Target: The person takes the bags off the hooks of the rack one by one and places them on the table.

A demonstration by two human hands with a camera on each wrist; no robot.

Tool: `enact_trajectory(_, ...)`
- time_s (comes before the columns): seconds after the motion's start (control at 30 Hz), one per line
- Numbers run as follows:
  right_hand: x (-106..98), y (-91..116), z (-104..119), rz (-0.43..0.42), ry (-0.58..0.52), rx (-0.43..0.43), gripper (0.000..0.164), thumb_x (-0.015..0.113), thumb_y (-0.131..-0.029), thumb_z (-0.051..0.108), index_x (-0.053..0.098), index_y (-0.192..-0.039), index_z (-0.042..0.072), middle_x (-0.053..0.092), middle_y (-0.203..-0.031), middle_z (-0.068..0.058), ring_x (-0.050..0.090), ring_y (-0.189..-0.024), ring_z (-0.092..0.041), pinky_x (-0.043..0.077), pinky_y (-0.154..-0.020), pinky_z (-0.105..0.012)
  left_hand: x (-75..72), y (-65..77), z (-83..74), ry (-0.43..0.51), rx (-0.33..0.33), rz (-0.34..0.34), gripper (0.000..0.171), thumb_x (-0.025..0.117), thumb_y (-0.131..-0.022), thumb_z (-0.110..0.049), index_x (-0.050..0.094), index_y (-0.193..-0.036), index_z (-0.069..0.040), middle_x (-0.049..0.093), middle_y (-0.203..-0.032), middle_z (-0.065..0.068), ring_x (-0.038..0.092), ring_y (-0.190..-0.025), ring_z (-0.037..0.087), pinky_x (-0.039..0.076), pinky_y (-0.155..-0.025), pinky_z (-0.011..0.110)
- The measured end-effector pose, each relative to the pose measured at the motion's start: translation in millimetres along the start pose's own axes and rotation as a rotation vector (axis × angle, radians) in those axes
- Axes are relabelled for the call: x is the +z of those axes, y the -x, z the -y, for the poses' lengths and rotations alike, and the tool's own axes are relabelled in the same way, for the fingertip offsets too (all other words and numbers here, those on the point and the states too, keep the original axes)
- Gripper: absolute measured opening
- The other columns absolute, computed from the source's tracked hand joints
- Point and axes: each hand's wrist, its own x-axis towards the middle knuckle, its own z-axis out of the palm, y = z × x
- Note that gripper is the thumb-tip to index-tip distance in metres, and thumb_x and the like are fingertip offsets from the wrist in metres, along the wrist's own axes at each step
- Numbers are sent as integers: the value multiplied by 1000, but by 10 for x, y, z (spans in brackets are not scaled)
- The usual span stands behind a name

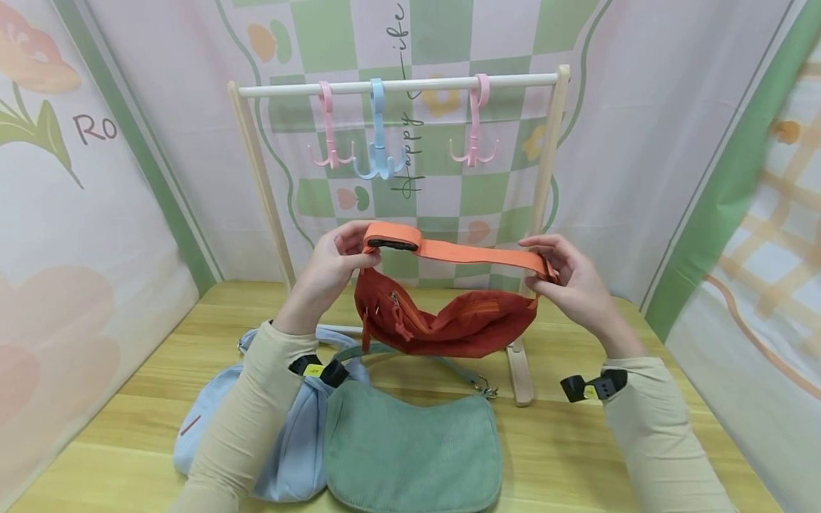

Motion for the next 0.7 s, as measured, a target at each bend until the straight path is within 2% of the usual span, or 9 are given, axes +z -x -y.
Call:
enact_trajectory(0.17, -18, 12, -14, 8, -32, -1, 51, 50, -83, -23, 46, -130, -3, 59, -121, 1, 59, -98, -5, 53, -72, -15, -4, -6, 21, -1, -12, -33, 45, 61, -81, 12, 57, -123, -2, 63, -100, 0, 57, -92, 17, 47, -76, 22)
enact_trajectory(0.47, -37, 53, -24, 1, -9, 3, 49, 49, -84, -22, 46, -130, -4, 58, -124, 2, 59, -103, -4, 53, -73, -15, -7, 0, 61, 3, -4, -51, 42, 61, -83, 10, 58, -124, -1, 63, -105, 3, 58, -95, 13, 48, -82, 23)
enact_trajectory(0.57, -38, 64, -22, -5, 11, 4, 46, 49, -87, -19, 46, -130, -4, 58, -125, 1, 60, -100, -4, 53, -71, -15, -17, 1, 79, -1, 2, -52, 41, 62, -84, 6, 59, -124, -4, 63, -108, 3, 58, -100, 14, 47, -86, 26)
enact_trajectory(0.7, -30, 78, -11, -24, 57, 17, 40, 48, -91, -12, 47, -131, -3, 59, -124, 4, 62, -88, -5, 52, -68, -16, -18, 4, 95, -13, 15, -46, 39, 62, -87, 0, 59, -125, -10, 64, -110, 4, 56, -104, 16, 44, -93, 32)
